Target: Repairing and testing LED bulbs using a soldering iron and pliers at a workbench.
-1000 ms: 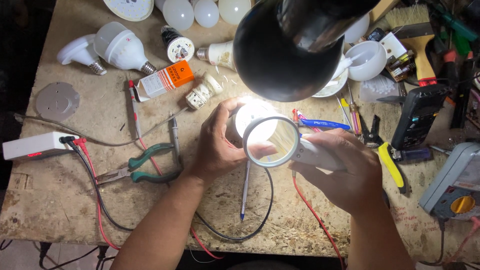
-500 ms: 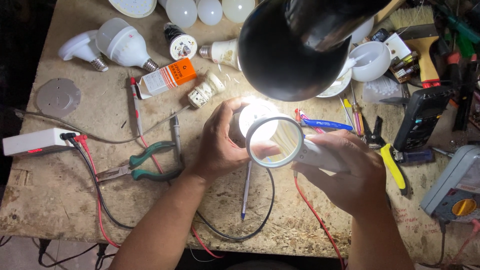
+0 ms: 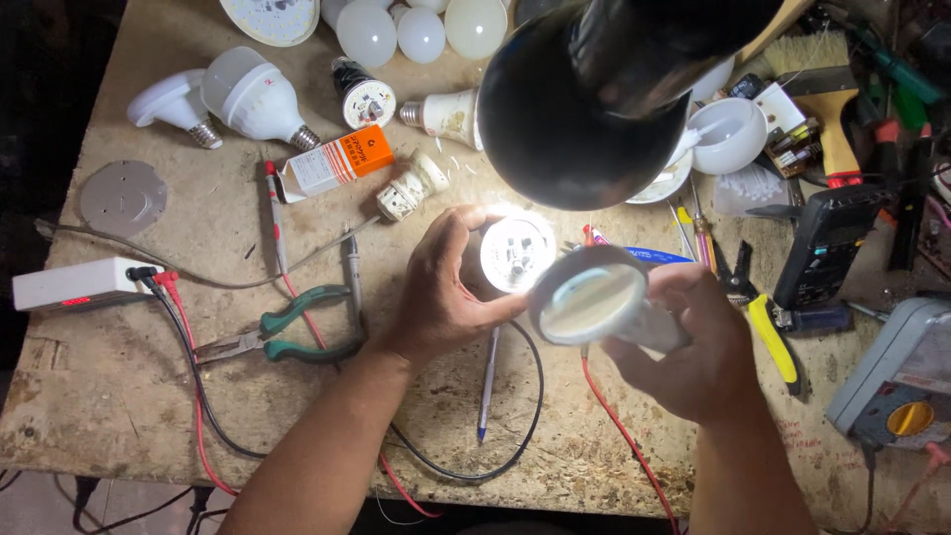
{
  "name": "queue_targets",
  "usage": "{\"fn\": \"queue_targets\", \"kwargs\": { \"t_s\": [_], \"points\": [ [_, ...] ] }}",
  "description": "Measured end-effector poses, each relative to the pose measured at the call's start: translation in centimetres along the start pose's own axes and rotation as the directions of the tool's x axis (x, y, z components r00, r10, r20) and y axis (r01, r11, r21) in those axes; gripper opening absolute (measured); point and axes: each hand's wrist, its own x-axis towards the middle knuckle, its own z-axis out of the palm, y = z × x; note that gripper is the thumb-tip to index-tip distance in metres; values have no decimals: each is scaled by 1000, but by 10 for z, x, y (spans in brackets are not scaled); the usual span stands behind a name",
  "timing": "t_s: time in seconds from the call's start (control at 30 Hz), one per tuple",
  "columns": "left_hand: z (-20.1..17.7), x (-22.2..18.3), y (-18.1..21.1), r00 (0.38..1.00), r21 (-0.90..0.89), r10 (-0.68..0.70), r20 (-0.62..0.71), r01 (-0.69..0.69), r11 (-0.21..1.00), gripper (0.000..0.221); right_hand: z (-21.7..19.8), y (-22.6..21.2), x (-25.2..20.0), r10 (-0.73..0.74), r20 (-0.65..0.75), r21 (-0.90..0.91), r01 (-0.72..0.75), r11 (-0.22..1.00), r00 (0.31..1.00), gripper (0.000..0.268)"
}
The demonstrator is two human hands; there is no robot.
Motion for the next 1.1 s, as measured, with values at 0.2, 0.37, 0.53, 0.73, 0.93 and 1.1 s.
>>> {"fn": "queue_targets", "kwargs": {
  "t_s": [0.2,0.37,0.53,0.73,0.93,1.1],
  "points": [
    [-6,7,14,995,-169,97,30,-91,981,69,19,20,10,-195,2,708,137,693,981,39],
    [-3,7,17,980,-159,169,102,-151,976,66,37,-16,19,368,-68,556,-271,786,927,35],
    [5,6,16,969,-107,220,111,-209,972,68,38,-20,21,360,-65,426,-301,854,931,38],
    [11,6,18,957,-53,265,118,-260,964,66,43,-12,22,404,-91,351,-351,868,910,40],
    [10,6,18,955,-61,270,119,-264,962,65,46,-10,21,432,-79,369,-376,850,898,38],
    [4,8,19,961,-51,255,107,-251,967,65,39,-24,26,503,-90,508,-395,765,860,34]
  ]
}}
